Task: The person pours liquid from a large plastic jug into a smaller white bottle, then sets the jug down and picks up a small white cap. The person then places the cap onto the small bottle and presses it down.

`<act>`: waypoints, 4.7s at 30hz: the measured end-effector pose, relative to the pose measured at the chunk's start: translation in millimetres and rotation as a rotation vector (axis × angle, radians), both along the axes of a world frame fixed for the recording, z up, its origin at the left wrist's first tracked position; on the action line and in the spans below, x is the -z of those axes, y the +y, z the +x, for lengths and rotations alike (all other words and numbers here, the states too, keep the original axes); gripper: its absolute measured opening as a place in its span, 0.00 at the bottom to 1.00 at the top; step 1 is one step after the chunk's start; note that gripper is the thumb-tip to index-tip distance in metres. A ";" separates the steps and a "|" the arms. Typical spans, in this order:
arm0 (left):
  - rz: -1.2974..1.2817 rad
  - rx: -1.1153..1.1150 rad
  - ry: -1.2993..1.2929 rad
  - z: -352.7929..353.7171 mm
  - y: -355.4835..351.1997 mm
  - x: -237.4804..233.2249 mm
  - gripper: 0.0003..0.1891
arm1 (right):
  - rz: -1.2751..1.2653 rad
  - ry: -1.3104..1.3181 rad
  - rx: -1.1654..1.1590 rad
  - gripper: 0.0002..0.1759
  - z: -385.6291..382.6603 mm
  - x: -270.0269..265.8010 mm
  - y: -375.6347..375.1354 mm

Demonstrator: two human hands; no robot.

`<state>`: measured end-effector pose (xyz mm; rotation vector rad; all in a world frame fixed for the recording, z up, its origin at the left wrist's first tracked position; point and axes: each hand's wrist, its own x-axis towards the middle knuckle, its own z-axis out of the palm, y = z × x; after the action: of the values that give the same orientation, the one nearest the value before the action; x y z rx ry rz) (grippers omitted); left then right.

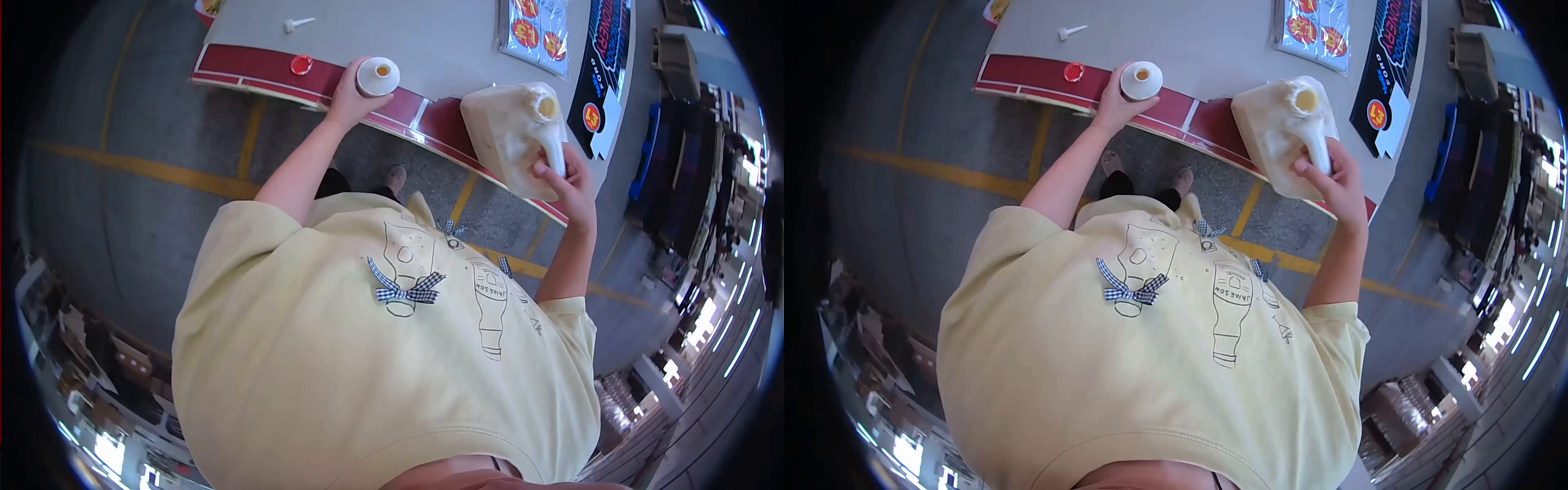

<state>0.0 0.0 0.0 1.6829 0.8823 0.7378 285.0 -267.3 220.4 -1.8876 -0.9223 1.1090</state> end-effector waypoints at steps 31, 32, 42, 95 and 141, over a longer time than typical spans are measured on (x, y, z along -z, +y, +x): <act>0.024 -0.027 0.020 -88.1 -181.0 -22.1 0.42 | -0.201 -0.761 -0.325 0.27 -195.2 54.1 -5.5; 0.025 -0.023 0.010 -88.1 -182.1 -19.4 0.43 | -0.186 -0.772 -0.327 0.27 -199.6 59.0 -6.6; -0.006 -0.058 0.045 -108.5 -191.6 2.2 0.42 | -0.245 -0.830 -0.375 0.28 -226.1 84.3 -10.7; -0.069 -0.159 0.203 -161.7 -200.8 78.0 0.38 | -0.388 -0.610 -0.621 0.27 -268.1 170.3 -9.7; -0.124 -0.271 0.186 -149.4 -215.7 120.9 0.36 | -0.436 -0.632 -0.740 0.25 -265.5 196.6 -9.3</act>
<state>-149.4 -215.7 -120.9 1.5557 1.2795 0.6977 19.5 -276.6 23.9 -2.3919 -1.9795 1.1954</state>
